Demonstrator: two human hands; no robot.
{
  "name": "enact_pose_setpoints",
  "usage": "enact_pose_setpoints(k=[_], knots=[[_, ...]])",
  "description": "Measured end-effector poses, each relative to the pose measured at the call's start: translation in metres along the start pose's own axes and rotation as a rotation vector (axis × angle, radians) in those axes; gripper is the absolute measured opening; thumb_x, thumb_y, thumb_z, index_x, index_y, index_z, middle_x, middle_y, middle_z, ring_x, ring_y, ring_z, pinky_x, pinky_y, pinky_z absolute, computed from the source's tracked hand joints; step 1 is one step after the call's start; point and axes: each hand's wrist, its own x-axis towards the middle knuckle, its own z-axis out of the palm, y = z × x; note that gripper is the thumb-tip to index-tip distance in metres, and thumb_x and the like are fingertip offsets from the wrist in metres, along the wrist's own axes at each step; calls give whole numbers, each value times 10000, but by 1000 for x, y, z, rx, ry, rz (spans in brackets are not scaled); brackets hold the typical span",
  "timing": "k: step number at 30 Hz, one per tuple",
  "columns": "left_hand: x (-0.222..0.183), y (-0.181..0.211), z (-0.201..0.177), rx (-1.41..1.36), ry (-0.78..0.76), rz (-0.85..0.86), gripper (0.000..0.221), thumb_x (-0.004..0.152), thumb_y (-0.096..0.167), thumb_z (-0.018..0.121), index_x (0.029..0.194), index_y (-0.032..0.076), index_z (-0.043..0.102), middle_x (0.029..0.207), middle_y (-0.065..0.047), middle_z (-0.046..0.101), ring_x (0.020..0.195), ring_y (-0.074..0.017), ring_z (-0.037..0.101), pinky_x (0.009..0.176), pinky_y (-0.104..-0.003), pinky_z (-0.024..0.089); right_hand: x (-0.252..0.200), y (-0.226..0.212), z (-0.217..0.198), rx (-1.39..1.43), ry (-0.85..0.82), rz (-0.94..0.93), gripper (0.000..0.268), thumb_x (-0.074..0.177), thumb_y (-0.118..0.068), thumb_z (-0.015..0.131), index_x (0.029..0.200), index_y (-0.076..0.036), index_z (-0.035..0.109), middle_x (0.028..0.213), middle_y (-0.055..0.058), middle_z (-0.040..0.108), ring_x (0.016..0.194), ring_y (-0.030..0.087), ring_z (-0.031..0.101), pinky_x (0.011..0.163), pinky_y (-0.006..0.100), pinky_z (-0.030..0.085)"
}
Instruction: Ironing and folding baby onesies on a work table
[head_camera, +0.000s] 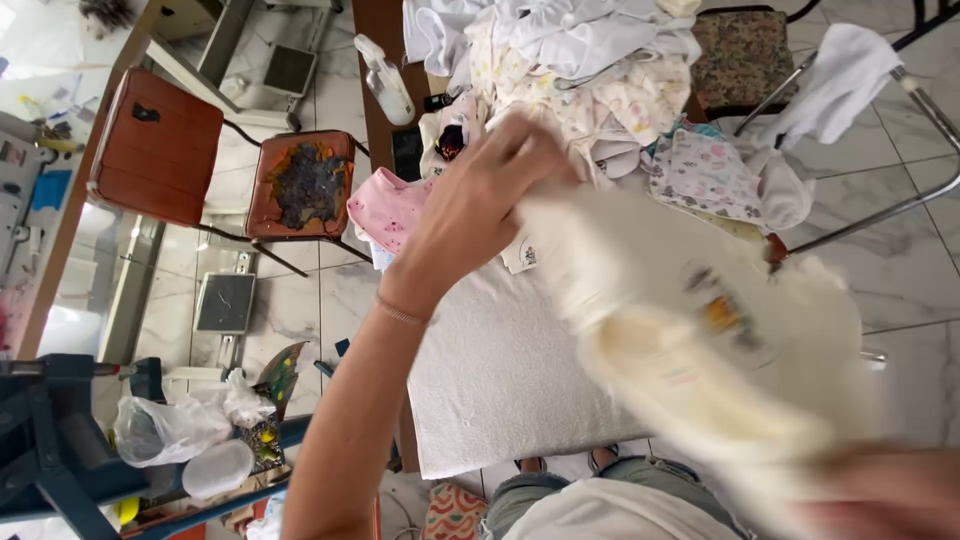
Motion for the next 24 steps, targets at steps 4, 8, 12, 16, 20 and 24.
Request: enact_pose_setpoints(k=[4, 8, 12, 16, 20, 24], knots=[[-109, -73, 39, 25, -140, -188, 450, 496, -239, 399, 760, 89, 559, 876, -53, 518, 853, -252, 501, 695, -355, 364, 50, 36, 149, 23, -220, 13, 176, 722, -393, 612, 759, -243, 695, 645, -109, 721, 578, 12, 612, 588, 179, 479], [-235, -131, 97, 282, -147, -651, 378, 643, -72, 436, 871, 185, 594, 912, -33, 543, 774, -284, 467, 742, -404, 325, 79, 91, 243, 222, -544, -221, 312, 807, -167, 523, 1106, -82, 490, 1112, 55, 555, 993, 170, 537, 842, 275, 374], [-298, -108, 125, 323, 64, -1249, 645, 599, -174, 439, 1110, 213, 504, 1177, -45, 436, 1071, -300, 426, 955, -548, 205, 75, 150, 248, 370, -607, 339, 256, 768, -197, 552, 1008, -171, 634, 901, -54, 688, 531, 58, 599, 573, 176, 487], [-333, -34, 147, 114, 313, -1379, 345, 716, -40, 449, 1027, 93, 521, 1055, -102, 524, 1017, -296, 440, 750, -416, 416, 52, 262, 218, -67, -310, 389, 291, 758, -286, 543, 1034, -207, 588, 1003, -39, 650, 824, 126, 650, 714, 236, 546], [-328, 21, 175, 41, 275, -1892, 342, 758, 362, 565, 979, 116, 477, 929, -49, 497, 785, -169, 514, 657, -331, 456, 78, 270, 198, -465, 16, 134, 308, 798, -16, 452, 1076, -102, 554, 1212, 42, 484, 950, 219, 567, 713, 384, 479], [-359, 54, 225, -98, 301, -2026, 743, 599, 437, 697, 1158, 192, 274, 937, -100, 441, 838, -240, 560, 761, -397, 472, 84, 343, 212, -1048, 245, -212, 240, 749, -144, 554, 969, -238, 568, 1088, -87, 519, 771, 99, 604, 704, 196, 522]])
